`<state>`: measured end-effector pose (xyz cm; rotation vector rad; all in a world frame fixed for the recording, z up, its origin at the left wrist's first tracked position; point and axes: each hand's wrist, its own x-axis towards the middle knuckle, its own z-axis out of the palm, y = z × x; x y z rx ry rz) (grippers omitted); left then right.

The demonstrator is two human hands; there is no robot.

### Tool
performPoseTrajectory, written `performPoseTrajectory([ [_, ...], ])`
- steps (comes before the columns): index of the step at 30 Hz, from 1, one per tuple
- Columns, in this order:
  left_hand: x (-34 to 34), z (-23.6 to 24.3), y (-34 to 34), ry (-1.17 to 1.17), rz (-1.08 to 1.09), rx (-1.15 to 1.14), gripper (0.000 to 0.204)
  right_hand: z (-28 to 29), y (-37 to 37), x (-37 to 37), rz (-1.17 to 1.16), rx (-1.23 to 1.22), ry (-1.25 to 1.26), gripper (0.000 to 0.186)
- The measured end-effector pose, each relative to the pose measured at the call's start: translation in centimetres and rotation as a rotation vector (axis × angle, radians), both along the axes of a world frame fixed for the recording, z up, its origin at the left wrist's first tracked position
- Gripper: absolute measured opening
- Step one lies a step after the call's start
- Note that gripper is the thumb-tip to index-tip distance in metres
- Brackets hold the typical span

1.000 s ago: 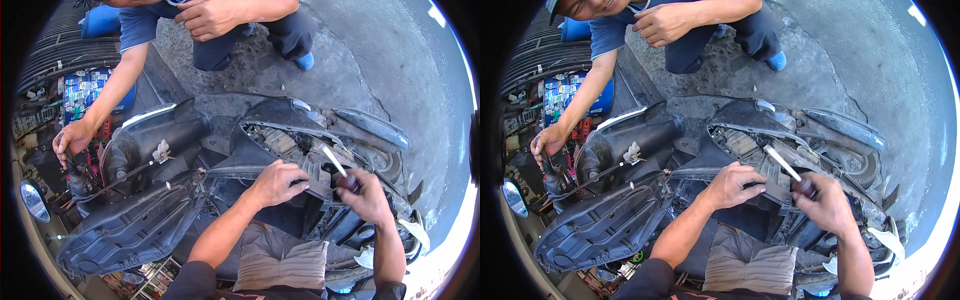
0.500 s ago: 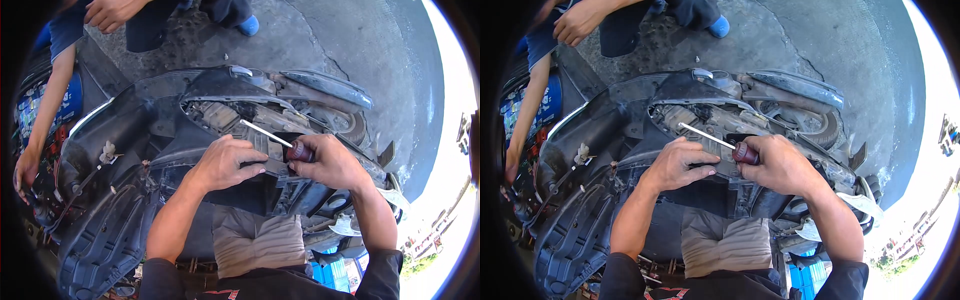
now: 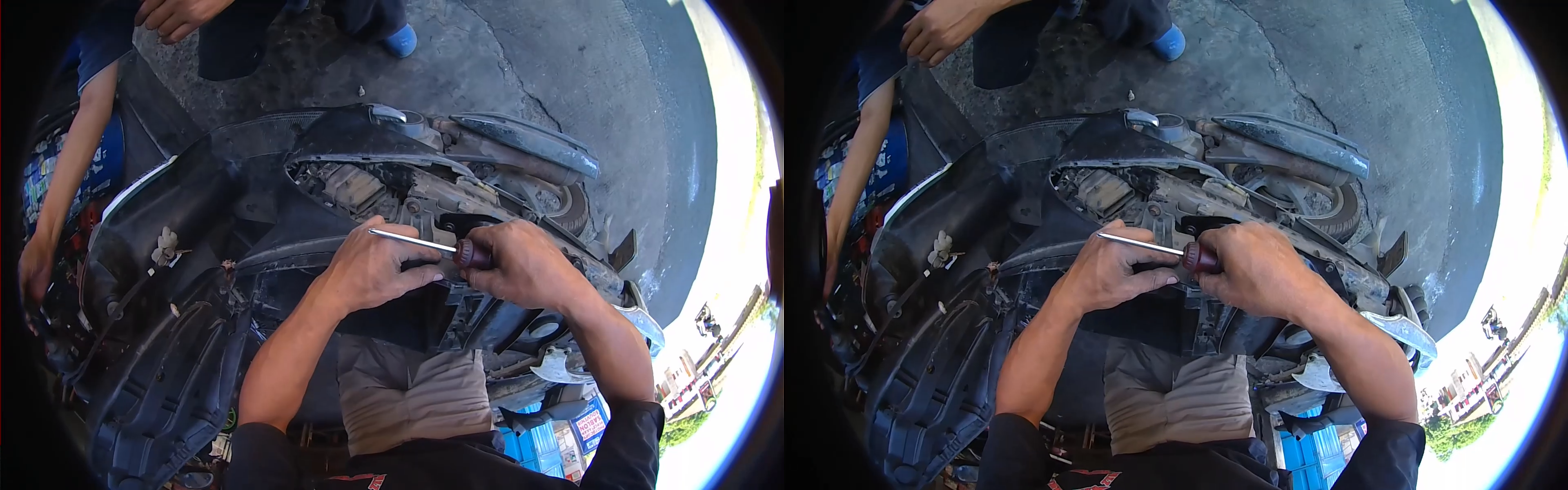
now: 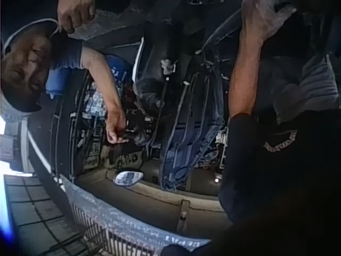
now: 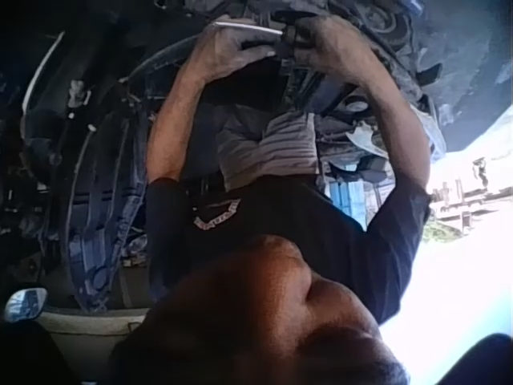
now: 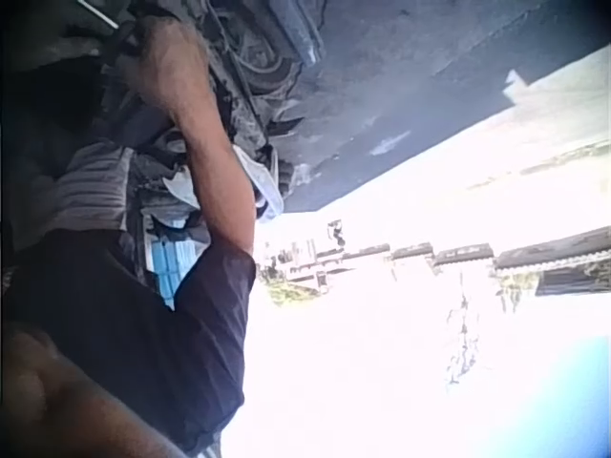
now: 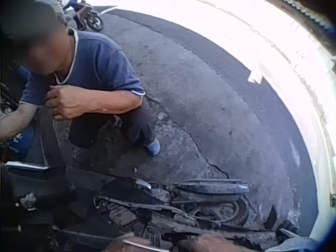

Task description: Repairing or reassembling parts of a motorcycle body under the seat and on the floorboard.

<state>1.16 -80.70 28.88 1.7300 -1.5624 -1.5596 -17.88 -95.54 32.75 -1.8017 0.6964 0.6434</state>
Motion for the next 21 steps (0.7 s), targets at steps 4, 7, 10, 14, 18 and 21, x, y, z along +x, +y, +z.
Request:
performPoseTrajectory([
  [4,-0.1,-0.2,0.5,0.01,0.001,-0.028,0.03,0.0,-0.1,0.6,0.048,0.016,0.051,0.027],
  [7,0.1,-0.1,0.5,0.031,0.0,-0.086,0.029,0.0,0.0,0.6,0.051,0.025,0.062,0.026],
  [10,0.1,-0.1,0.7,0.049,-0.004,-0.114,0.03,0.1,0.0,0.9,0.09,-0.004,0.038,0.026],
  [14,0.0,0.0,0.7,0.037,-0.017,-0.138,0.031,0.3,-0.3,1.4,0.094,0.042,0.078,0.025],
  [18,-0.4,0.0,1.1,0.028,0.075,-0.231,0.024,0.6,-0.5,2.2,0.088,0.064,0.122,0.024],
  [21,-0.6,0.6,0.8,0.039,0.091,-0.264,0.024,0.4,-0.3,2.0,0.113,0.013,0.069,0.024],
])
